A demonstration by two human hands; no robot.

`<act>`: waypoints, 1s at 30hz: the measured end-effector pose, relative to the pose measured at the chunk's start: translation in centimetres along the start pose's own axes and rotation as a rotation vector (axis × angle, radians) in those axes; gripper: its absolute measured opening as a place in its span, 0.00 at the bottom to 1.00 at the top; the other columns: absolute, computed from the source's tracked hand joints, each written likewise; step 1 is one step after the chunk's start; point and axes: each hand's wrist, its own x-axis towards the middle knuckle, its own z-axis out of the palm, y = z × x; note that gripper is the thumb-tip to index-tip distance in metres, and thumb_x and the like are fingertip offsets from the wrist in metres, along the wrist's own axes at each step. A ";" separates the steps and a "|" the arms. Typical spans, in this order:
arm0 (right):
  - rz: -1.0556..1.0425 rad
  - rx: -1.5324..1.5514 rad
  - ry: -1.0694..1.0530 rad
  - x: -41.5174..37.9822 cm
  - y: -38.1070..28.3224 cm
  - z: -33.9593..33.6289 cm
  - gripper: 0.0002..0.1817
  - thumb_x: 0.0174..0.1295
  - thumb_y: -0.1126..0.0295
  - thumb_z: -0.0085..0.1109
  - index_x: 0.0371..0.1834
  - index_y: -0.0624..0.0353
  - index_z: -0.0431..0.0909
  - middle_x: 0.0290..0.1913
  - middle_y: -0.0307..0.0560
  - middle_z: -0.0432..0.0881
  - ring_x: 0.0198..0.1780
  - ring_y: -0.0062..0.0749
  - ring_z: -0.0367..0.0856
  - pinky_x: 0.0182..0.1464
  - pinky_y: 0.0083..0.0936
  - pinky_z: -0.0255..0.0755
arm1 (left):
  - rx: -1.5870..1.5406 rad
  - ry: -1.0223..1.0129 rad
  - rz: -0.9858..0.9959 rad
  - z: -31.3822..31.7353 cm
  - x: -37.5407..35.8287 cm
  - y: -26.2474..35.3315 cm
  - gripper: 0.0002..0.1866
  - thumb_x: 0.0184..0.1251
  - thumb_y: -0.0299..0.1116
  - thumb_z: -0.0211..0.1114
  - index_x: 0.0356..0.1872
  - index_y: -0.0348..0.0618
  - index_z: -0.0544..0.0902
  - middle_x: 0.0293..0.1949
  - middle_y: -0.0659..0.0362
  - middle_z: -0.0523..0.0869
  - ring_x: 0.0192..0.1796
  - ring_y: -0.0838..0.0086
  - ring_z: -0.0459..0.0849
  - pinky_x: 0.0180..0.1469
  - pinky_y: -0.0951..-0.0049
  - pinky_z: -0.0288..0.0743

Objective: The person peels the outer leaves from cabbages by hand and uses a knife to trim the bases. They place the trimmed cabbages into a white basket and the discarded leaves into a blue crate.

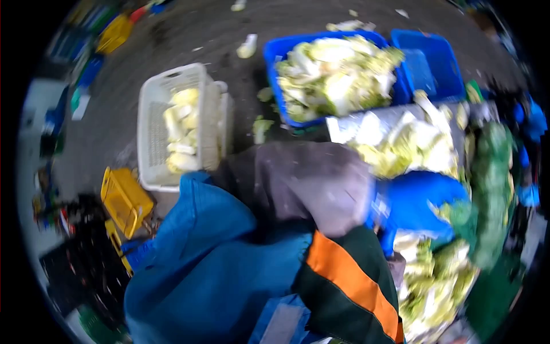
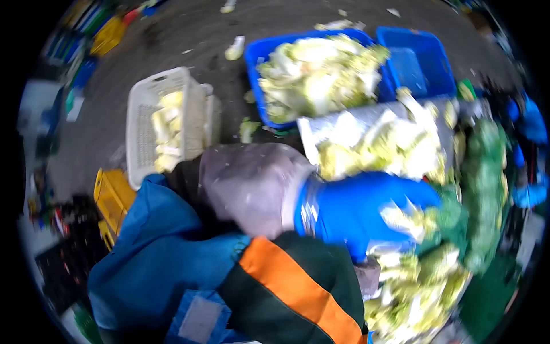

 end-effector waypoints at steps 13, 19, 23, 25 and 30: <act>-0.165 0.249 0.323 -5.5 -1.6 7.7 0.23 0.62 0.64 0.49 0.59 0.61 0.64 0.37 0.47 0.78 0.34 0.25 0.76 0.34 0.19 0.72 | 0.333 -1.233 0.184 0.6 0.8 2.8 0.27 0.49 0.44 0.67 0.49 0.39 0.76 0.42 0.50 0.80 0.43 0.60 0.79 0.47 0.62 0.73; -0.173 0.299 0.388 -5.4 -3.5 14.3 0.22 0.62 0.65 0.50 0.58 0.61 0.65 0.39 0.48 0.79 0.35 0.26 0.78 0.36 0.20 0.73 | 0.398 -1.370 0.255 -3.3 1.0 5.7 0.27 0.50 0.44 0.67 0.49 0.39 0.76 0.42 0.50 0.80 0.43 0.59 0.79 0.47 0.62 0.72; -0.201 0.340 0.428 -5.4 -4.7 16.2 0.22 0.62 0.66 0.51 0.58 0.61 0.65 0.40 0.49 0.79 0.36 0.26 0.79 0.37 0.21 0.74 | 0.444 -1.437 0.342 -2.9 2.0 8.0 0.27 0.50 0.44 0.67 0.49 0.39 0.76 0.42 0.50 0.80 0.44 0.58 0.79 0.47 0.62 0.72; -0.165 0.400 0.453 -4.5 -2.5 14.8 0.20 0.56 0.73 0.58 0.53 0.59 0.70 0.34 0.43 0.80 0.27 0.18 0.74 0.30 0.16 0.70 | 0.478 -1.458 0.387 -2.5 2.5 9.2 0.27 0.50 0.45 0.67 0.49 0.39 0.76 0.42 0.49 0.80 0.44 0.58 0.79 0.47 0.62 0.72; -0.405 -0.487 0.732 -4.6 -4.2 15.5 0.18 0.59 0.67 0.55 0.53 0.55 0.72 0.36 0.42 0.81 0.34 0.21 0.76 0.38 0.17 0.71 | 0.642 -1.395 0.547 -1.3 6.8 12.6 0.27 0.51 0.45 0.67 0.49 0.39 0.76 0.42 0.49 0.79 0.44 0.57 0.78 0.47 0.62 0.72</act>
